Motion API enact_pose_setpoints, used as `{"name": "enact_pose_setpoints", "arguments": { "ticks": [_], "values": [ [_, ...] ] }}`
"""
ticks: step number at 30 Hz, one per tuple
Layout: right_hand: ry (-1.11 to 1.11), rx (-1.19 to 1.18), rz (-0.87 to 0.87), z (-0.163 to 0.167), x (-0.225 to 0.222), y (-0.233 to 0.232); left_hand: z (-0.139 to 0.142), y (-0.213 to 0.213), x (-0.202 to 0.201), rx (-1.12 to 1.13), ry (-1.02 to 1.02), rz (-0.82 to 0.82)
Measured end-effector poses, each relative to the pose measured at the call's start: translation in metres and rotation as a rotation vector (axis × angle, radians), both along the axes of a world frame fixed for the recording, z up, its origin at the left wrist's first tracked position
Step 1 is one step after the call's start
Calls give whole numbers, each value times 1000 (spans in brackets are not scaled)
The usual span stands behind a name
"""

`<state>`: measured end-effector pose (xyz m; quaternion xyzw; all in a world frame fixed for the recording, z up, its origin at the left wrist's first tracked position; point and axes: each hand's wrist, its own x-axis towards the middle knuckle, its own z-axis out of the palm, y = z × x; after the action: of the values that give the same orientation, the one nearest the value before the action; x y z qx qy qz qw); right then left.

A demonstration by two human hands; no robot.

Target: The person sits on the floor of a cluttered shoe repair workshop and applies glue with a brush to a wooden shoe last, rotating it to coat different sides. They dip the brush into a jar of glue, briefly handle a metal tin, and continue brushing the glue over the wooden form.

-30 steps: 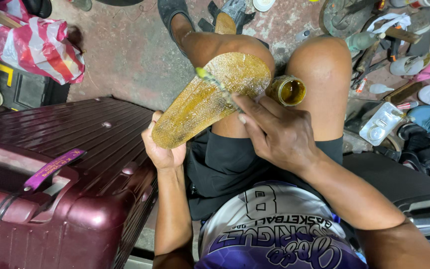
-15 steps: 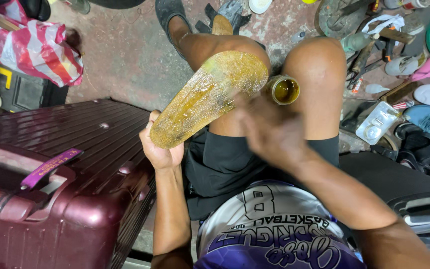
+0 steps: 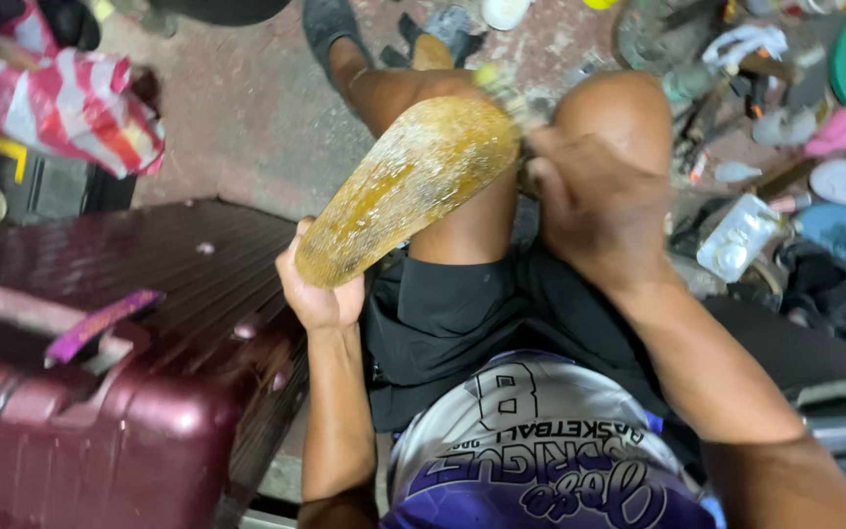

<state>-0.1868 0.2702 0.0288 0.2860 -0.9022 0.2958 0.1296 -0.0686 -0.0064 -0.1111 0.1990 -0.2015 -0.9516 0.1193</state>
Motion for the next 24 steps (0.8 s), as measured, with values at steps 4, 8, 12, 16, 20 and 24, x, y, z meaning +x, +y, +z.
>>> {"name": "enact_pose_setpoints", "arguments": {
  "ticks": [4, 8, 12, 16, 20, 24],
  "values": [
    [-1, 190, 63, -6, 17, -2, 10, 4, 0, -5, -44, 8],
    [-241, 148, 341, -15, 56, -15, 20, 9, -3, -25, 30, 9],
    [-164, 224, 329, -12, 50, 3, 33, 10, 0, 13, 9, -5],
    [-151, -110, 16, -10, 39, 5, 43, 14, 0, -67, -55, 38],
    [-264, -83, 236, -9, 67, -22, 47, 26, -5, -116, 59, 58],
    [-268, -230, 515, 2, 69, -29, 53, 31, -11, -136, 70, 61]
  ]
}}
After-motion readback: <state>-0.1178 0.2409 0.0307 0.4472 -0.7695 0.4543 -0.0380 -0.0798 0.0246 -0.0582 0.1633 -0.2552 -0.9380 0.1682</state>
